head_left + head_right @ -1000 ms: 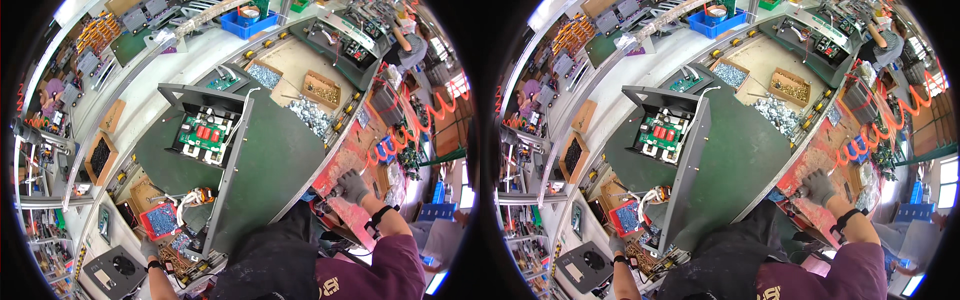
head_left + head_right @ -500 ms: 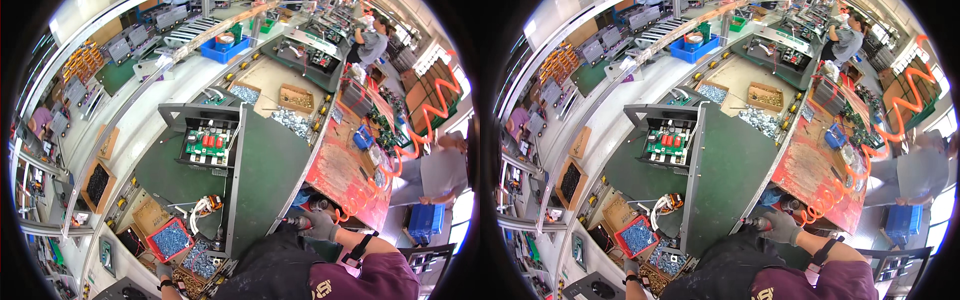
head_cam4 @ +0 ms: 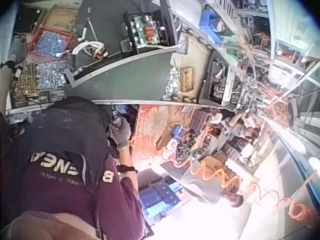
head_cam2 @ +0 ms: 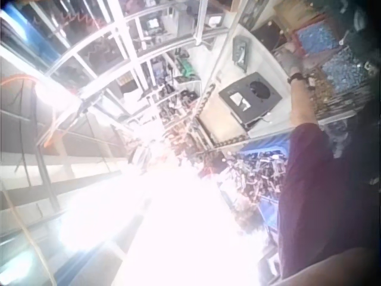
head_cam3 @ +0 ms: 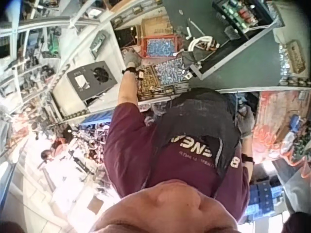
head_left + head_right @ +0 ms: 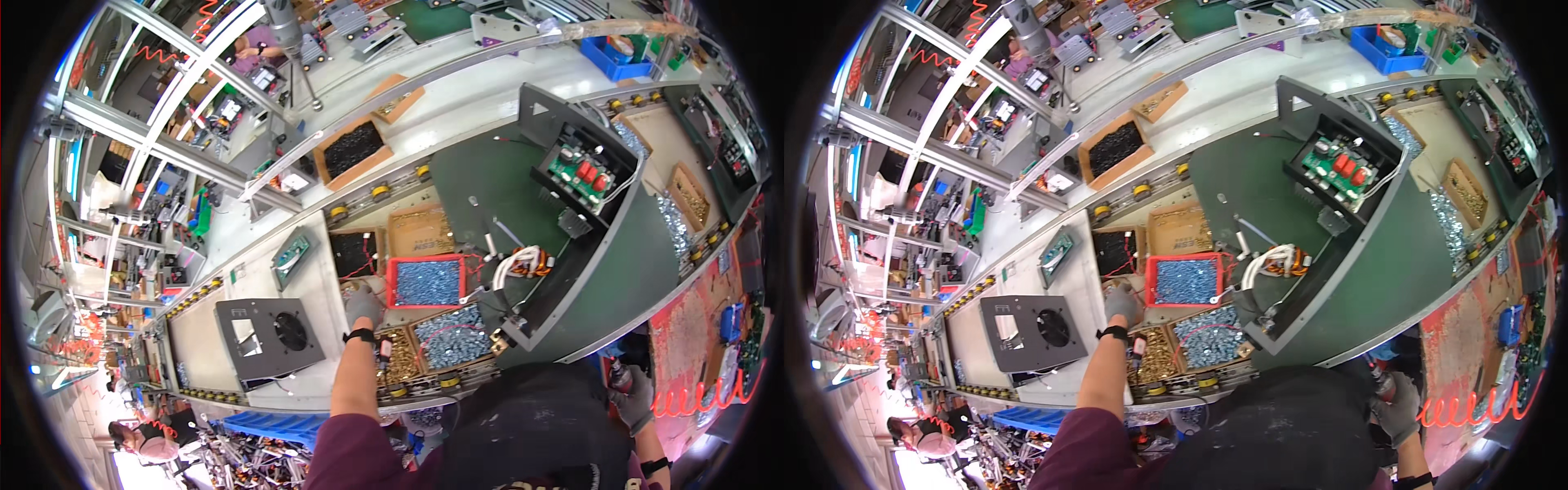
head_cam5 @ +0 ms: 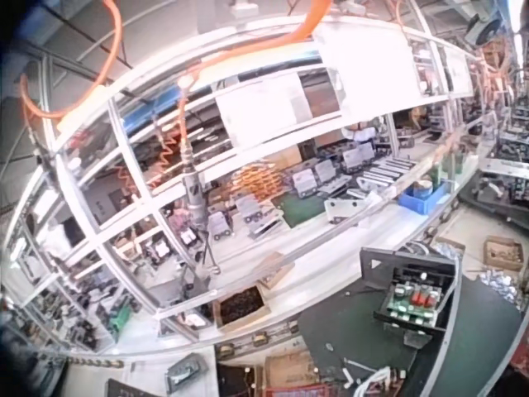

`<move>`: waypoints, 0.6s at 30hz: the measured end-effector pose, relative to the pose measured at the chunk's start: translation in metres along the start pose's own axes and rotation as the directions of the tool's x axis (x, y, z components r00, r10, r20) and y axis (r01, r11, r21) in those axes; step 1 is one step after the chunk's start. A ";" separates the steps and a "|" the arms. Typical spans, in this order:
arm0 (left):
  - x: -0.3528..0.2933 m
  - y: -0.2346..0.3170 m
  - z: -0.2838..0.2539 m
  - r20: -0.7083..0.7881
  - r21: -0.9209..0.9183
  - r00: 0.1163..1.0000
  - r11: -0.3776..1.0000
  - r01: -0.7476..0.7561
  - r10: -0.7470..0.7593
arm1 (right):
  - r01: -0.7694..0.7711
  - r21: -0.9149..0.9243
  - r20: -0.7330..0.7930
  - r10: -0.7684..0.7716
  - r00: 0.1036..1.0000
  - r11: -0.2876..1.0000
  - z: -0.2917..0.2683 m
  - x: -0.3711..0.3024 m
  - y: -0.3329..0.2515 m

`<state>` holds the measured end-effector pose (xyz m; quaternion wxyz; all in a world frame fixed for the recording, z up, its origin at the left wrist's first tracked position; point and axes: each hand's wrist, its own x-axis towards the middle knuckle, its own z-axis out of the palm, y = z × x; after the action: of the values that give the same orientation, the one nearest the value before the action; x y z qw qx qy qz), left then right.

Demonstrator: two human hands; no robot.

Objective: Installing internal components including coils and circuit boards into a power inverter housing using an air screwdriver.

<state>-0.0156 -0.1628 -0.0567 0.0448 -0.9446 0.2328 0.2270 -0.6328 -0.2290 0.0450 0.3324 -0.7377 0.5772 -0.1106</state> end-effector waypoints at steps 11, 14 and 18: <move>0.025 -0.047 0.043 -0.037 0.015 0.965 0.965 0.262 -0.261 | -0.069 -0.033 0.030 0.070 0.997 0.997 0.015 -0.017 -0.011; 0.019 -0.060 0.049 -0.021 0.045 0.983 0.982 0.184 -0.184 | -0.074 0.028 0.010 0.073 0.997 0.997 0.013 -0.013 -0.030; 0.006 -0.067 0.053 -0.216 0.021 0.976 0.999 0.043 -0.038 | -0.218 0.033 0.017 0.217 0.976 0.975 0.011 -0.008 -0.050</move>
<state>-0.0018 -0.0958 -0.1083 0.0361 -0.9675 0.2199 0.1192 -0.5907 -0.2118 0.0696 0.3590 -0.6649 0.6502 -0.0783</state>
